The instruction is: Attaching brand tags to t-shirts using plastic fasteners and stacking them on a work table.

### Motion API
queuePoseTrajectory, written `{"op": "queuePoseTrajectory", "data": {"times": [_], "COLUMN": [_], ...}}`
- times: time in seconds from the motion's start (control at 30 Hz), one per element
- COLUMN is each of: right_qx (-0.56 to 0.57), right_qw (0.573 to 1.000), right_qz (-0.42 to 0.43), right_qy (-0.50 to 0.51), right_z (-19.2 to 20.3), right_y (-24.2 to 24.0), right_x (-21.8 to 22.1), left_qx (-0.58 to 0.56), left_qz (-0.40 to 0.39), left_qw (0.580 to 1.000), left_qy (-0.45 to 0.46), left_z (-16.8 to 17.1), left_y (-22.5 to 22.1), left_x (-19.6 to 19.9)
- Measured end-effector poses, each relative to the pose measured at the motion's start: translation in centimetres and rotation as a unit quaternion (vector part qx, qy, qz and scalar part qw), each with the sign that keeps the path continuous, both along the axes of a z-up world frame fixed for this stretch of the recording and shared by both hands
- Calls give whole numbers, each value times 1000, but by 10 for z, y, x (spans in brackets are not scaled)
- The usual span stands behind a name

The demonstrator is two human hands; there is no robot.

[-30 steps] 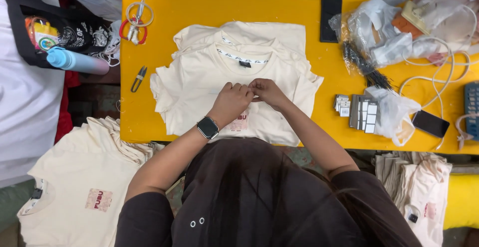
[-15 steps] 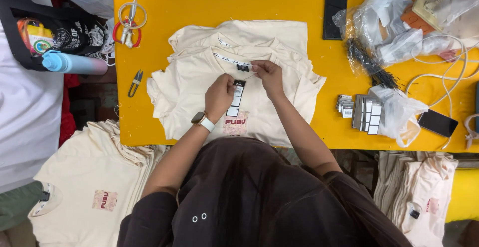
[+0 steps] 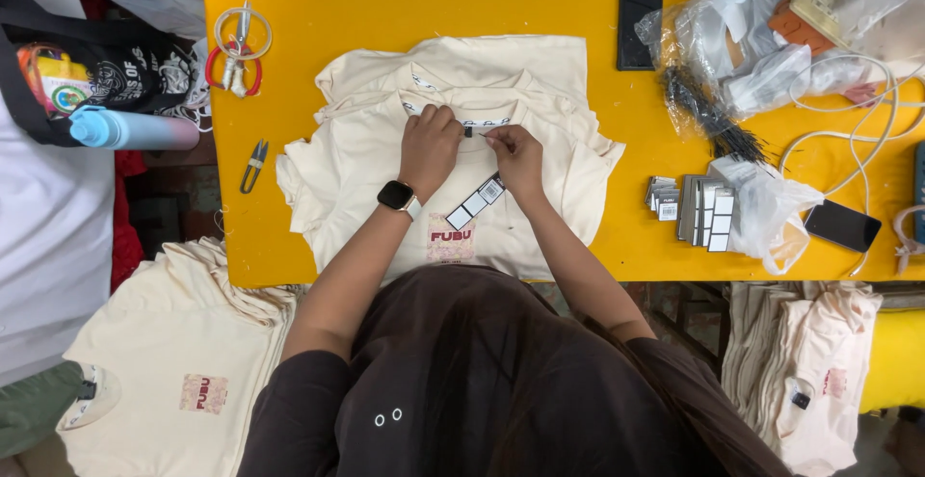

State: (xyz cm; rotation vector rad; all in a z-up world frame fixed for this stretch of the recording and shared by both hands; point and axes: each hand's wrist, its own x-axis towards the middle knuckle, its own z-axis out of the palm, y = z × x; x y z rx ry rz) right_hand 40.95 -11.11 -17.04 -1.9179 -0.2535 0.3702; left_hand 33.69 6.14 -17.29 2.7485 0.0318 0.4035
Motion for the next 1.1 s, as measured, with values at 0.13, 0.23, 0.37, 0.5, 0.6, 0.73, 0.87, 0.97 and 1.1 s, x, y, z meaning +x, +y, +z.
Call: {"op": "queuePoseTrajectory", "data": {"times": [0.13,0.23,0.37,0.5,0.6,0.73,0.87,0.97,1.1], "right_qx": [-5,4,38,104,68,21,-17,-66,-146], "right_qw": [999,997,993,981,983,978,974,975,958], "right_qz": [18,57,115,145,167,203,207,205,248], "right_qy": [-30,-45,7,80,43,50,85,47,-3], "right_z": [3,0,-22,-27,-4,29,36,47,64], "right_y": [4,9,8,5,11,6,10,20,27], "right_x": [1,4,12,18,21,28,29,28,29], "left_qx": [-31,-33,-11,0,24,13,22,25,19], "left_qz": [7,3,-19,-24,-28,-35,-43,-45,-49], "left_qw": [999,999,1000,999,999,999,999,999,998], "left_qy": [1,0,-15,-26,-25,-19,-8,-2,26], "left_z": [0,-3,-7,-2,-21,-13,-3,4,12], "left_y": [0,1,4,5,3,5,3,2,4], "left_x": [0,0,0,1,4,6,5,3,-3]}}
